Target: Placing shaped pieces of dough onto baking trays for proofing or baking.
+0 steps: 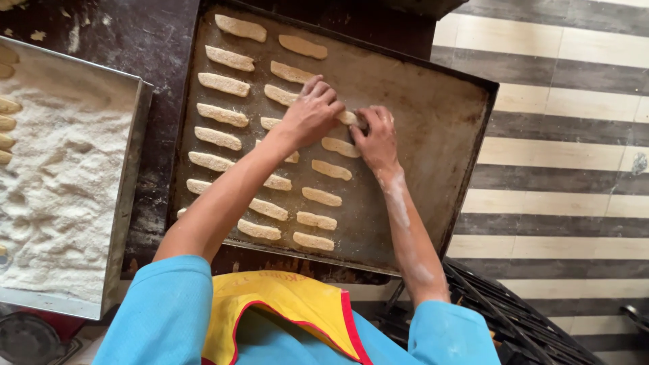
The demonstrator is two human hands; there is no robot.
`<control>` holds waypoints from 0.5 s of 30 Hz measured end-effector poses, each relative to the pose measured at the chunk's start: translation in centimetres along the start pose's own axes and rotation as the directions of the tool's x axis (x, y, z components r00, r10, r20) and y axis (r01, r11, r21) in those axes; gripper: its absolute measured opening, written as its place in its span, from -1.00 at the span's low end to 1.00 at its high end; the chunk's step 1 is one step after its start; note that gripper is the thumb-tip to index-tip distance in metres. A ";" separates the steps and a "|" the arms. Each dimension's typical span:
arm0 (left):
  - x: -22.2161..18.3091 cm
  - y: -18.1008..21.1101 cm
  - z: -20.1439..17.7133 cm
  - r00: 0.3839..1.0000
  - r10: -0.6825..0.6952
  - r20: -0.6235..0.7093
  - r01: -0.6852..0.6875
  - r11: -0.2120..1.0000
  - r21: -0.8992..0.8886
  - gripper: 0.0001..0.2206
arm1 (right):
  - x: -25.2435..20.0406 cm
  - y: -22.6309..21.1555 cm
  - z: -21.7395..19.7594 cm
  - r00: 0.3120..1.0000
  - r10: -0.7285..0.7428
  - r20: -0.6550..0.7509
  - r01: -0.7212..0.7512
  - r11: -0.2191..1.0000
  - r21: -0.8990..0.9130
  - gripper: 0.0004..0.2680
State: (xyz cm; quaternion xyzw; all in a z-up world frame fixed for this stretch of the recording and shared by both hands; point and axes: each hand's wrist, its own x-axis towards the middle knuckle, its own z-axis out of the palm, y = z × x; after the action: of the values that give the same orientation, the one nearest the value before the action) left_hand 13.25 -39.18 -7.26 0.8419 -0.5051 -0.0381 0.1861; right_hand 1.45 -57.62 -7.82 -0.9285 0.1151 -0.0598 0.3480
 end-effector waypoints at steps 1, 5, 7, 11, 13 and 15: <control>-0.2 0.1 -0.2 1.000 -0.015 -0.010 0.015 0.999 -0.030 -0.74 | 0.0 0.1 -0.1 0.999 -0.041 0.003 0.041 0.999 0.010 -0.74; -1.6 0.1 0.3 0.991 -0.015 -0.130 0.011 0.999 -0.032 -0.67 | -1.0 -1.7 -1.9 0.994 -0.108 0.000 0.108 0.993 0.056 -0.69; -2.7 1.0 0.7 0.993 -0.023 -0.112 0.027 0.999 0.032 -0.70 | -2.9 -2.3 -2.4 0.997 -0.080 -0.017 0.081 0.996 0.045 -0.68; -4.3 3.5 -1.9 1.000 0.013 -0.018 -0.015 0.994 -0.106 -0.58 | -5.5 -3.7 -2.5 0.996 0.058 0.073 -0.064 0.995 0.080 -0.62; -4.9 3.3 -0.8 1.000 -0.008 -0.024 0.005 0.992 -0.123 -0.61 | -5.7 -3.0 -1.2 0.998 0.033 0.061 -0.037 0.997 0.072 -0.66; -4.9 2.9 -0.2 0.999 -0.023 -0.034 0.018 0.990 -0.138 -0.63 | -5.4 -2.6 -0.5 0.999 0.007 0.041 -0.009 0.998 0.063 -0.69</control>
State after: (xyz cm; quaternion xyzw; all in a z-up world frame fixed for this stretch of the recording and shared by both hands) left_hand 8.46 -36.10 -6.62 0.8328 -0.4892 -0.0596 0.2523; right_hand -3.42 -54.70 -5.90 -0.9176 0.1097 -0.0428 0.3797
